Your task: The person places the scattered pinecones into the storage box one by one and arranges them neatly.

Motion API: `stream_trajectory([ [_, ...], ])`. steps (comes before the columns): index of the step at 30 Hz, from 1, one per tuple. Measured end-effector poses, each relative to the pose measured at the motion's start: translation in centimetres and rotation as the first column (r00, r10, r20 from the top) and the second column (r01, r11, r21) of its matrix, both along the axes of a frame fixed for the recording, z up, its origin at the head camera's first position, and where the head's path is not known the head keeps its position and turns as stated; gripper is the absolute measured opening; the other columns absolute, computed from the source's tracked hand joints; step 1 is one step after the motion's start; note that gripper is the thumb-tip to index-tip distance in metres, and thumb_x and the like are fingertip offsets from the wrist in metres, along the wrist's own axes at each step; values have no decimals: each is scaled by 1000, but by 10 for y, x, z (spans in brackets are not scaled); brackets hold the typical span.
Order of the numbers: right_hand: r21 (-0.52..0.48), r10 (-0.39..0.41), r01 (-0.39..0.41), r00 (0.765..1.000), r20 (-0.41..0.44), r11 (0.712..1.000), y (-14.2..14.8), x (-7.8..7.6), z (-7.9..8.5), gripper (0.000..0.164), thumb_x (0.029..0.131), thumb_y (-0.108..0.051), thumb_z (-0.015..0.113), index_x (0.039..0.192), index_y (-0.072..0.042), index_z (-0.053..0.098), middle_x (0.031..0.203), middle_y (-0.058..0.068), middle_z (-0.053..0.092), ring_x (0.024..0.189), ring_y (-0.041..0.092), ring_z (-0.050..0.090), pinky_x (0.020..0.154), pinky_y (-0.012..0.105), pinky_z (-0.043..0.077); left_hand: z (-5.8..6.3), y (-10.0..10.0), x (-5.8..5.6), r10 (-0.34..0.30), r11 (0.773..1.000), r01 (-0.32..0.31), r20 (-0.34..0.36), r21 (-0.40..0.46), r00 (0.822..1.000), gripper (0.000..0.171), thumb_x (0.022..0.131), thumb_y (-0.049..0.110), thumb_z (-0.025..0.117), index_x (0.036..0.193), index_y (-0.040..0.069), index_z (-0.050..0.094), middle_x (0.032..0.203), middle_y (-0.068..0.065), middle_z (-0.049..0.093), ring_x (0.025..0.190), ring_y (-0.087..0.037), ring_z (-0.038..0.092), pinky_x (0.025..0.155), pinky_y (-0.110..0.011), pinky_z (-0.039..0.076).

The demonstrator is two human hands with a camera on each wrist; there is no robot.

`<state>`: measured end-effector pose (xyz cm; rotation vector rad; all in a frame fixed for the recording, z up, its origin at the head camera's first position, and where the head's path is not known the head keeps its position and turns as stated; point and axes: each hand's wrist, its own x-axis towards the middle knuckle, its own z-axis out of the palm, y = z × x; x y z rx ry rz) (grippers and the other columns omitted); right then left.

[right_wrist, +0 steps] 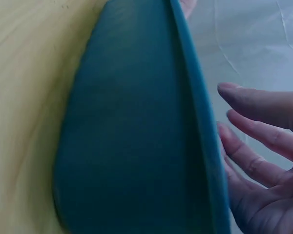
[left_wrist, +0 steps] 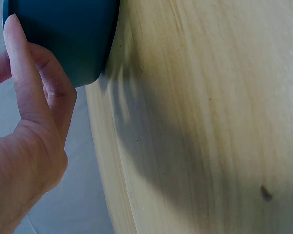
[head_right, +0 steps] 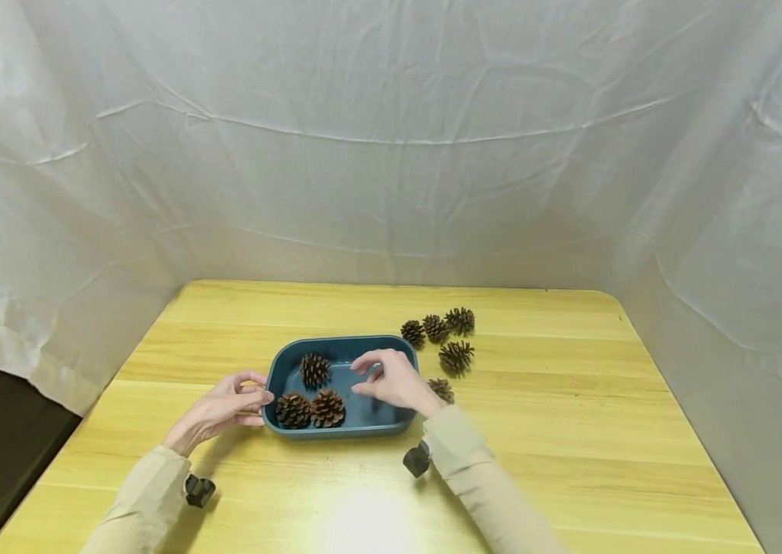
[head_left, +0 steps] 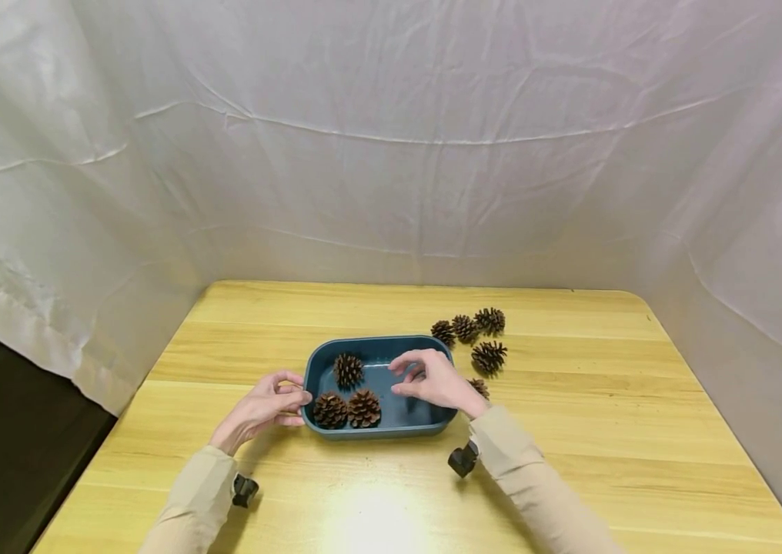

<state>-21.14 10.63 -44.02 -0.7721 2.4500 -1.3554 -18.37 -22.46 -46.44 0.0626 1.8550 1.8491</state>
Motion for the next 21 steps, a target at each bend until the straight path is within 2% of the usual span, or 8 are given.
stream_trajectory([
  [5,-113,-95,91,995,-35,989,24,-2,-2,32,87,-6,76,115,4,68,110,27,69,85,15,67,75,19,60,-1,0,0,0,1000,0,-4,0,1000,35,97,3,58,123,-4,36,90,1,63,74,-6,63,71,-23,65],
  [12,-230,-284,270,958,-29,935,68,2,-14,31,84,-2,77,112,9,67,99,27,72,80,3,65,74,15,60,-4,1,-2,9,1000,-9,-2,-8,1000,38,95,3,60,123,-4,36,89,2,63,74,-7,64,71,-24,65],
  [18,-261,-360,337,932,-41,904,103,8,-34,32,86,-3,75,114,10,66,100,28,68,81,1,62,74,14,58,-4,-1,-3,12,1000,-12,-5,-7,1000,38,94,3,60,122,-4,36,88,3,62,73,-6,64,70,-24,65],
  [21,-291,-372,346,928,-35,892,113,11,-41,32,86,-2,75,114,9,66,99,20,70,82,1,62,76,14,58,-4,-2,-2,11,1000,-11,-6,-1,1000,35,95,3,60,121,-2,37,87,3,61,73,-6,63,70,-24,65],
])
